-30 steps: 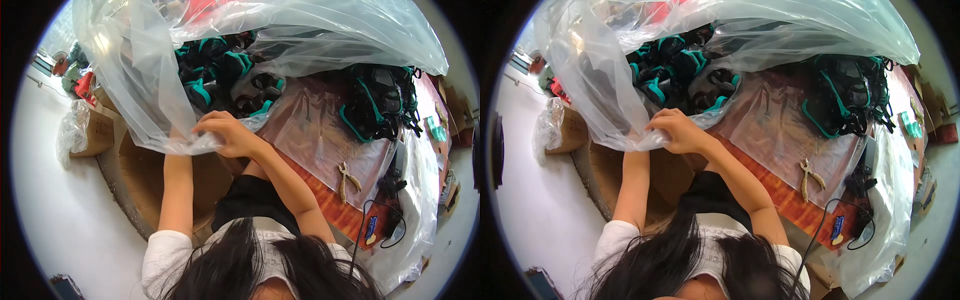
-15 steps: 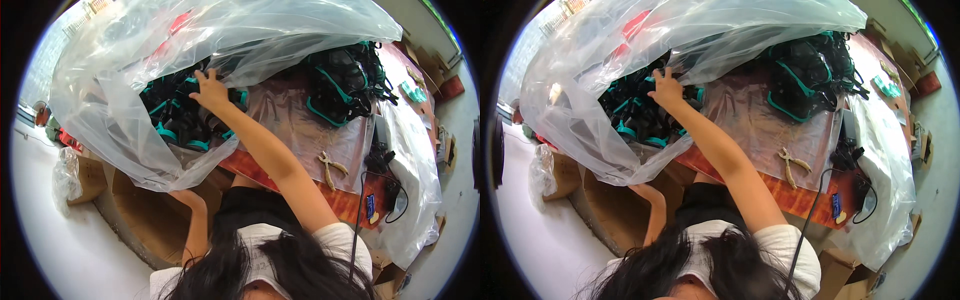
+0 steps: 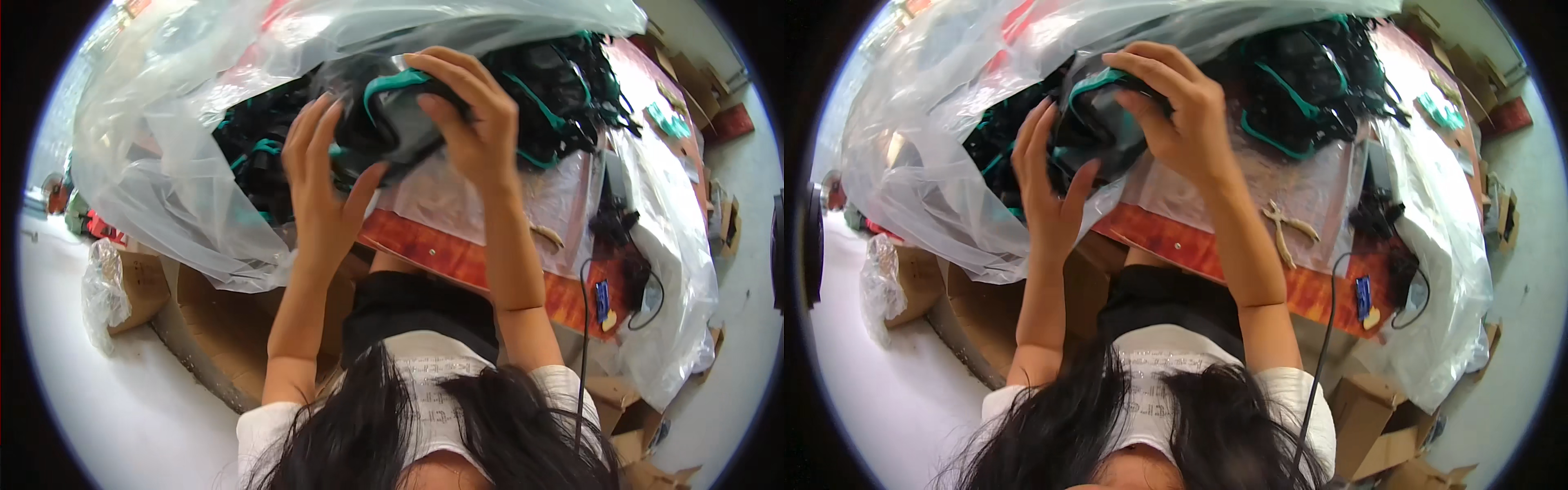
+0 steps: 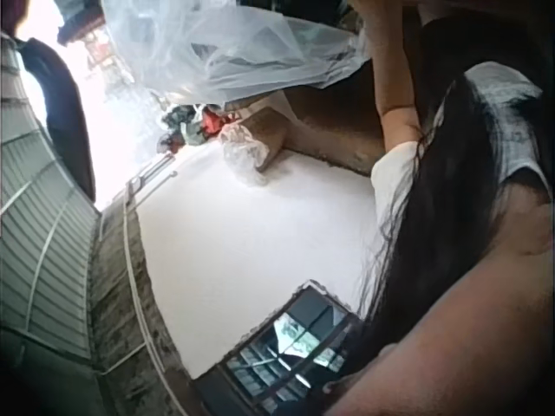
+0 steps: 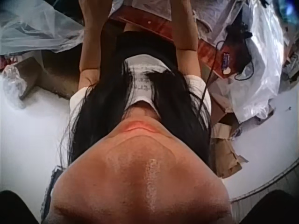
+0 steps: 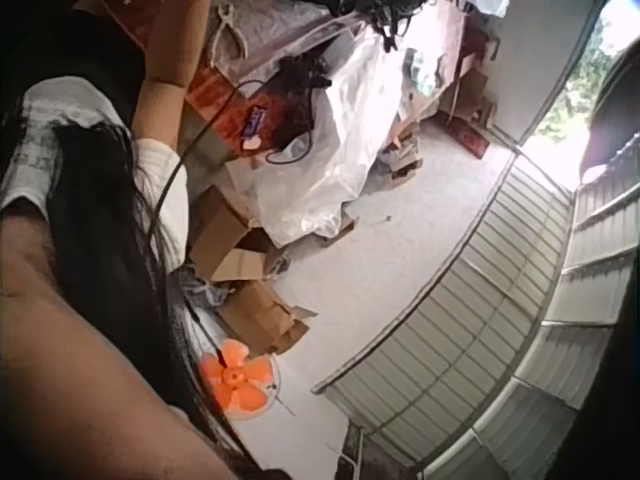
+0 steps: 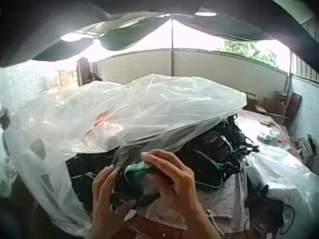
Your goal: Inspecting and assembling diving masks at a manufacturing workbench, including checking lenses and seals.
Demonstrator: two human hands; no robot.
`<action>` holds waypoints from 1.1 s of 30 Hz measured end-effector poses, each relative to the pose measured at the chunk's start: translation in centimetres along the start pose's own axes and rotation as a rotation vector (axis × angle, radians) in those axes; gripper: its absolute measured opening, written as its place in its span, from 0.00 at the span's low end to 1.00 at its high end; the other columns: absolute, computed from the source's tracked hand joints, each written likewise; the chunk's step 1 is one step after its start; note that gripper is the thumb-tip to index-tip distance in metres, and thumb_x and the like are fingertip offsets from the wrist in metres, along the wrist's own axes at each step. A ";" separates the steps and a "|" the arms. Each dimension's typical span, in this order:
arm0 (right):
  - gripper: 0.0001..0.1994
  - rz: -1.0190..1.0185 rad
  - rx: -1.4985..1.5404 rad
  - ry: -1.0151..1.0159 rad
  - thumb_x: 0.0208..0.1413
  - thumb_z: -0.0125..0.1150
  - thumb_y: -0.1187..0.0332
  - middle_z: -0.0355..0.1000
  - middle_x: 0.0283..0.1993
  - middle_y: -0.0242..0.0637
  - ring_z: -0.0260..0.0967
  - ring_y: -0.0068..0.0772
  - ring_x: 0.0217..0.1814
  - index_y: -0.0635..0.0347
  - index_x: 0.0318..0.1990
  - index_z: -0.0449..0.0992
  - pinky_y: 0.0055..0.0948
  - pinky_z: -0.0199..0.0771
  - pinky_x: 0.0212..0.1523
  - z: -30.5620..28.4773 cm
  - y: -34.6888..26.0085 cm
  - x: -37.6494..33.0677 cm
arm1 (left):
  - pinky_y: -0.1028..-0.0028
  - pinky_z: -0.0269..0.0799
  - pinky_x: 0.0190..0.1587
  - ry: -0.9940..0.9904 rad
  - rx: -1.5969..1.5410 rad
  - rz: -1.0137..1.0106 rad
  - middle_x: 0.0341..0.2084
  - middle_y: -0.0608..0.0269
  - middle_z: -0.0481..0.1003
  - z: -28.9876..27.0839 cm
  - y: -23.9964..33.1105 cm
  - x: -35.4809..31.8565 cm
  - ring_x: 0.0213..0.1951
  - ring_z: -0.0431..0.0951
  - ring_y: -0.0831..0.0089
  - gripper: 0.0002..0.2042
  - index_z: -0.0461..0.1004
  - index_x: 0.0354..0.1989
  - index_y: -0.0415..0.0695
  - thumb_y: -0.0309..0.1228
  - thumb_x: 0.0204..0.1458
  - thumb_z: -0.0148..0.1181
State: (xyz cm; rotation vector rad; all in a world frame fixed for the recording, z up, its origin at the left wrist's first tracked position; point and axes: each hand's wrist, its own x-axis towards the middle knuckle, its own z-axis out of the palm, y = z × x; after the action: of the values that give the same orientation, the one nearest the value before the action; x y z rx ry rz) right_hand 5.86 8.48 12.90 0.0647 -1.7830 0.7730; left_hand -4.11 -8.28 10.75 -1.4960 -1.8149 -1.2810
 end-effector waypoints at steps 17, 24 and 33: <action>0.25 0.785 -0.236 0.359 0.51 0.68 0.73 0.69 0.54 0.42 0.71 0.33 0.50 0.65 0.57 0.70 0.26 0.73 0.47 -7.8 -0.4 -19.7 | 0.64 0.68 0.59 -0.055 -1.694 -1.088 0.58 0.65 0.64 19.9 3.8 -11.1 0.58 0.68 0.68 0.25 0.53 0.68 0.55 0.30 0.65 0.51; 0.20 0.722 -0.497 0.333 0.47 0.70 0.77 0.69 0.48 0.40 0.68 0.35 0.44 0.59 0.49 0.74 0.27 0.72 0.42 -9.9 2.0 -19.7 | 0.67 0.71 0.51 -0.379 0.151 -0.235 0.49 0.54 0.73 3.0 2.0 -4.2 0.46 0.75 0.56 0.25 0.71 0.56 0.37 0.35 0.51 0.68; 0.22 0.532 -1.067 0.077 0.53 0.63 0.72 0.67 0.58 0.44 0.66 0.47 0.57 0.59 0.58 0.72 0.44 0.63 0.59 -8.5 4.2 -21.3 | 0.61 0.61 0.62 -1.133 0.286 -0.502 0.58 0.34 0.66 -0.7 -13.1 -4.7 0.62 0.66 0.45 0.53 0.54 0.69 0.38 0.68 0.43 0.60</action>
State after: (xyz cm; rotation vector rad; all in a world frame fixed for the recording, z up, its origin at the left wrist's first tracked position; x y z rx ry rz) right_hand 18.97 9.23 -6.37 -1.1559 -1.9454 0.0829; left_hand -15.04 -10.96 2.47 -1.8041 -3.0465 -0.1903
